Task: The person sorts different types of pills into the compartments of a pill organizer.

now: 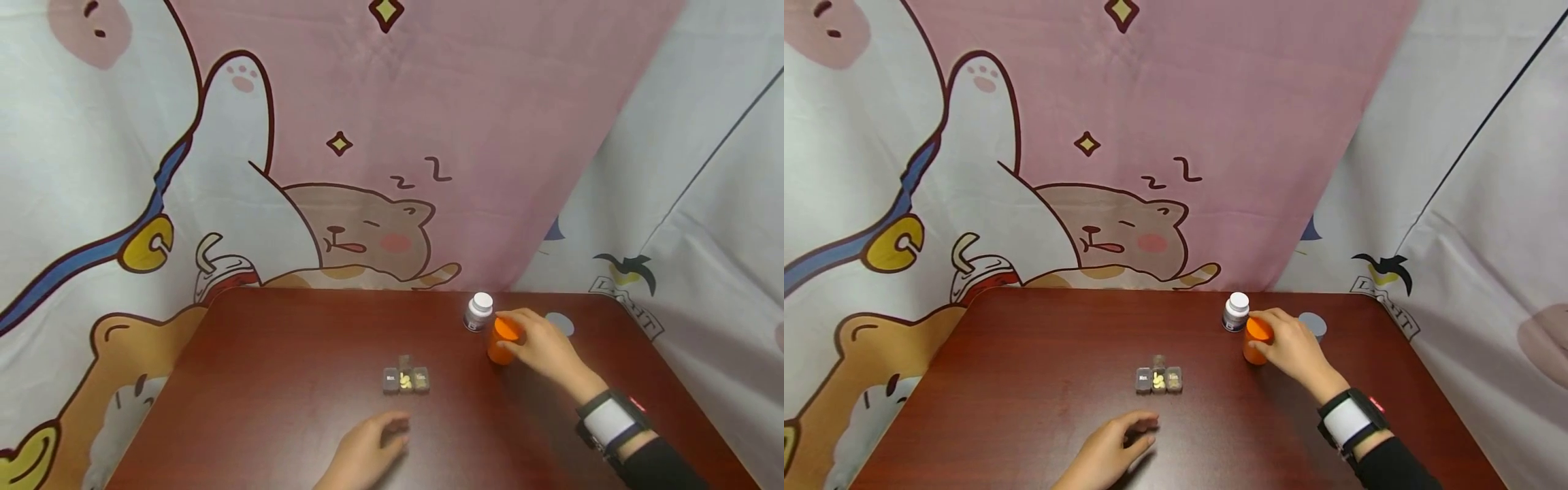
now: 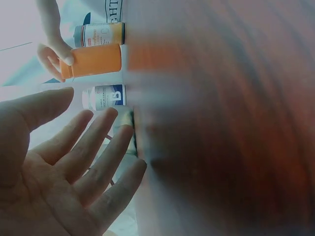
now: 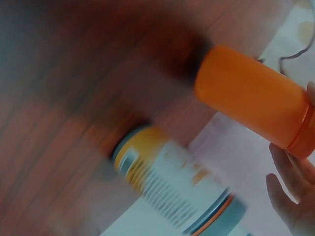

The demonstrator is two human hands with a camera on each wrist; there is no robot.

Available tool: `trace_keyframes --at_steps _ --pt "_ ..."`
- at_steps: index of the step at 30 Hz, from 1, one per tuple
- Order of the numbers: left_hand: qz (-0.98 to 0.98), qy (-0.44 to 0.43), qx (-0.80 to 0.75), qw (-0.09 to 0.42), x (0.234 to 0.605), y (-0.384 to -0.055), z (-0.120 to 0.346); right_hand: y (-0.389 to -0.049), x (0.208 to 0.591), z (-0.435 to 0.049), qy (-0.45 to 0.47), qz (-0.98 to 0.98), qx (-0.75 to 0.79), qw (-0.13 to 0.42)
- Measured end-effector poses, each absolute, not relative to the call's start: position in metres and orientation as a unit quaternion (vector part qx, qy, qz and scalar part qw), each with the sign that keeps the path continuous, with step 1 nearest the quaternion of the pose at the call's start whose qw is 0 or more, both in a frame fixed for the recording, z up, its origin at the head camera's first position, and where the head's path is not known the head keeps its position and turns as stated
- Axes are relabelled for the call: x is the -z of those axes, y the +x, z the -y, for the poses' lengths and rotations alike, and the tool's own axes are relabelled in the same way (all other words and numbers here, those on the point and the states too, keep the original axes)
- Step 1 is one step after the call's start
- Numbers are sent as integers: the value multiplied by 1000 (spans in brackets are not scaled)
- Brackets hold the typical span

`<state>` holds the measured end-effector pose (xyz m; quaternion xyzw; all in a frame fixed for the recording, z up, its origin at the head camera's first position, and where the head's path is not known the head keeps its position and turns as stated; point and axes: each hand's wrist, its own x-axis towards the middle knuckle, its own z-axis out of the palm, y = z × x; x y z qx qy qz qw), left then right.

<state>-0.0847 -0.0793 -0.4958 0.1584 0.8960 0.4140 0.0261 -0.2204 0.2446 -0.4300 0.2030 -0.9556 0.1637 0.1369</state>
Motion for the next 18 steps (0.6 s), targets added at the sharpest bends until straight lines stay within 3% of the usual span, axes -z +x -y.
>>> trace_keyframes --at_steps 7,18 --pt "-892 161 -422 28 495 -83 79 -242 434 -263 169 967 -142 129" --pt "-905 148 -399 23 488 -88 81 -242 433 -264 182 961 -125 164"
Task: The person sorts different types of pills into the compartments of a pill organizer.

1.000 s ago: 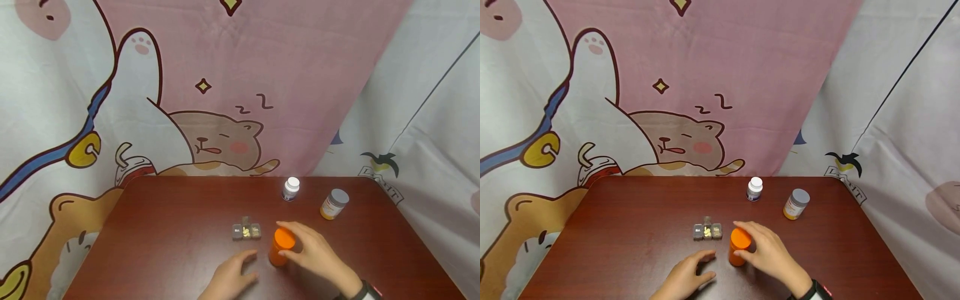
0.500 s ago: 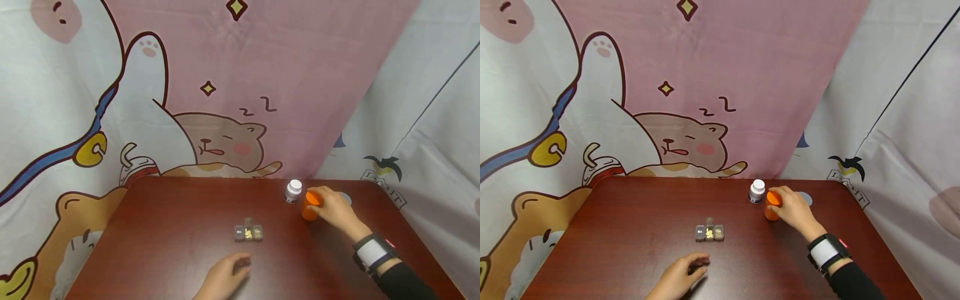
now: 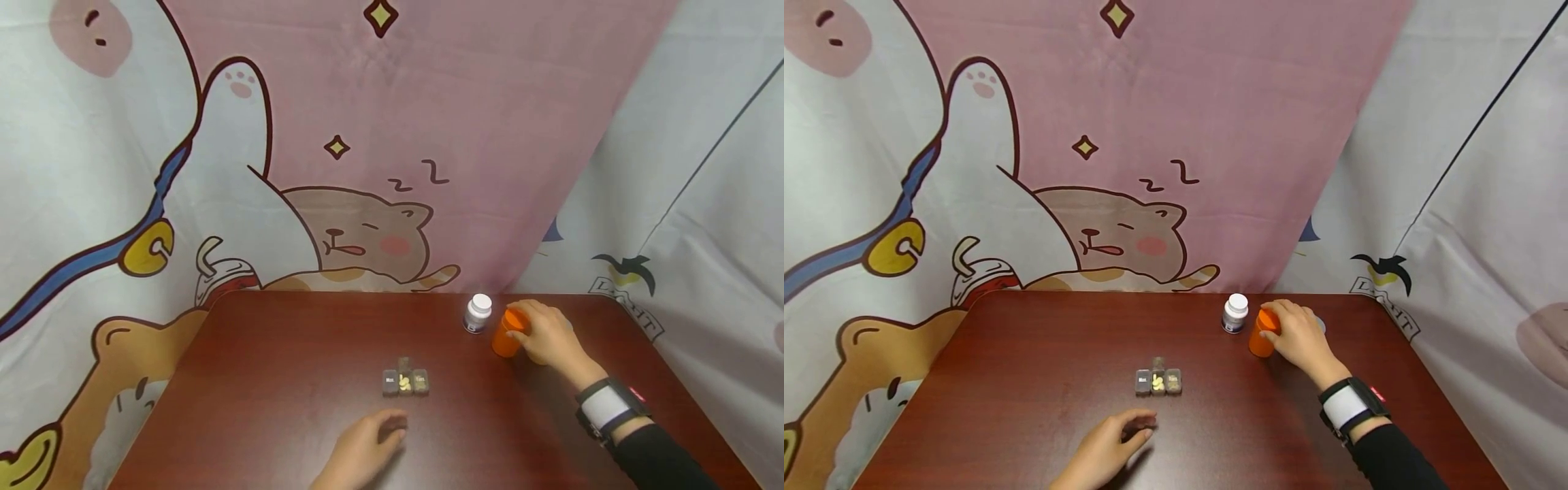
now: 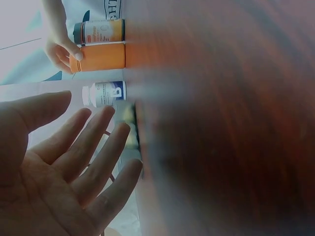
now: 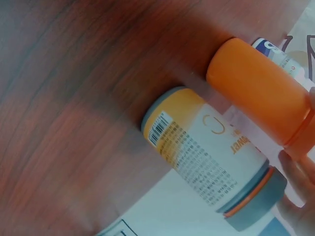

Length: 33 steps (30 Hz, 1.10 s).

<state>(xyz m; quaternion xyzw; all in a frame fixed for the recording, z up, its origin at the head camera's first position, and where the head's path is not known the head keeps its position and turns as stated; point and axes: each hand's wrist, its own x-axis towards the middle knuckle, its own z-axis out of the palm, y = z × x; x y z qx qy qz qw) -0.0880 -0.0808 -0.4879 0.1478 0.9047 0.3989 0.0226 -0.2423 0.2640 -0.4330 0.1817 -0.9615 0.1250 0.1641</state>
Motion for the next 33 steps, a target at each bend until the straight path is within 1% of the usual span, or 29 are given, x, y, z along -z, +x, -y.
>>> trace_keyframes --at_steps 6,10,16,24,27,33 --pt "-910 128 -393 17 484 -95 90 -232 421 -240 250 936 -131 209" --pt "-915 124 -384 9 481 -101 91 -223 424 -214 304 918 -134 215" --pt "-939 117 -323 -25 482 -112 91 -208 443 -174 352 906 -144 183" --pt "-961 107 -236 -92 488 -128 93 -199 468 -135 364 911 -142 134" --pt "-963 104 -229 -96 489 -133 93 -197 472 -123 363 911 -154 118" --pt "-966 109 -223 -79 493 -139 92 -194 477 -108 357 912 -173 104"
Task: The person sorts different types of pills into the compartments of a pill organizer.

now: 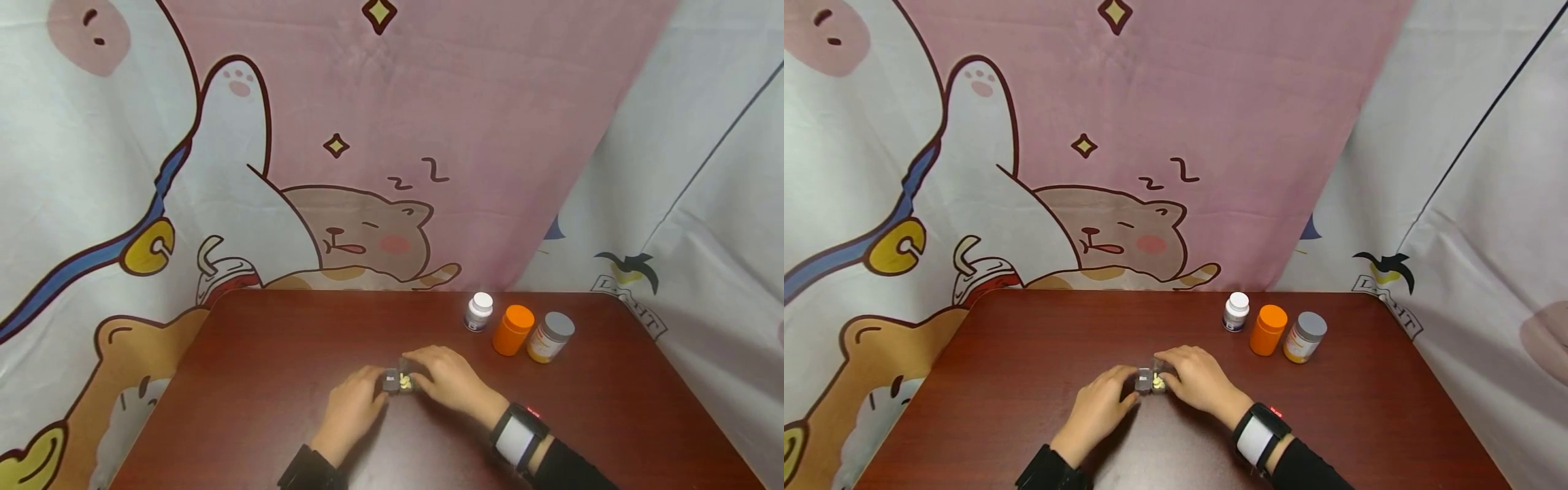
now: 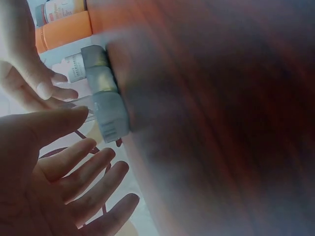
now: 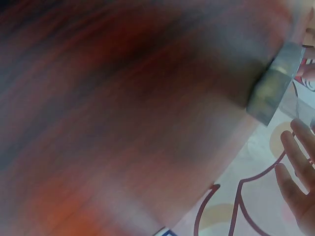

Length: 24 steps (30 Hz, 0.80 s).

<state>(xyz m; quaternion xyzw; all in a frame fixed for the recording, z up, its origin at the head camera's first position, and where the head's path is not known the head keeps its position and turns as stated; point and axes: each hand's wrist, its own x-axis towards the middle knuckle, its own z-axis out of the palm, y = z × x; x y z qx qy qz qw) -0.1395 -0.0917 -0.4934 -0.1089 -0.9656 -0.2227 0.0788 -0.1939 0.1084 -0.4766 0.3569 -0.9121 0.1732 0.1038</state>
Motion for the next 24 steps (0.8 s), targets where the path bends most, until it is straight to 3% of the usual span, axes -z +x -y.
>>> trace_keyframes --at_steps 14,24 --pt "961 -139 222 86 496 -153 87 -181 483 -102 406 890 -168 125" --pt "964 -121 223 80 494 -156 85 -164 486 -105 417 898 -89 106"
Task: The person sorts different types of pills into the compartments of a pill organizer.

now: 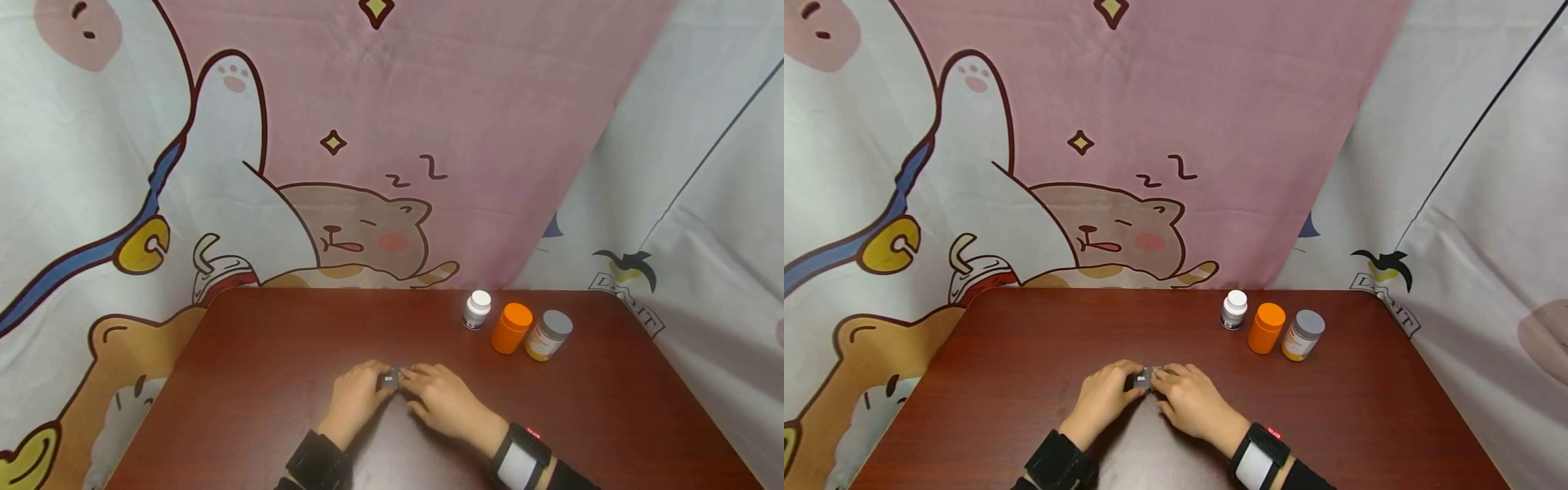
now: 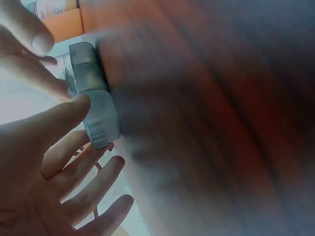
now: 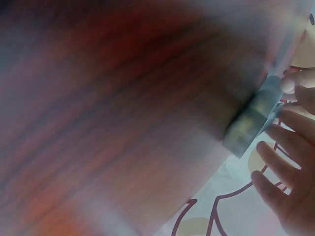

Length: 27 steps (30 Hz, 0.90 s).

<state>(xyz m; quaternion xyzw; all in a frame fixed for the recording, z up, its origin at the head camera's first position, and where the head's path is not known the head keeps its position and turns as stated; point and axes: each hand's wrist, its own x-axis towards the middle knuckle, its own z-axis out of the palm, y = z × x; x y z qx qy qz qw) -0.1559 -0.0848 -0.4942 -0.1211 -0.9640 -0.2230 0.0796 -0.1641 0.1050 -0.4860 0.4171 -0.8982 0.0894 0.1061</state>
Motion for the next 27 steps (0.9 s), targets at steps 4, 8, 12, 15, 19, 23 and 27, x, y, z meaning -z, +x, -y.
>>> trace_keyframes --at_steps 4,8,12,15,19,23,27 --pt "964 -121 223 76 495 -157 84 -159 486 -104 416 903 -54 93" --pt "964 -122 222 74 495 -157 84 -155 486 -103 424 900 -24 98" --pt "964 -123 226 71 495 -157 84 -154 488 -102 428 897 -14 112" --pt "963 -119 234 62 494 -156 85 -155 489 -100 427 895 -21 129" --pt "961 -109 252 40 495 -156 87 -158 491 -94 425 891 -36 154" --pt "951 -93 294 19 496 -158 90 -162 492 -86 415 892 -55 172" --pt "925 -88 369 -8 498 -161 92 -167 493 -83 413 886 -73 197"
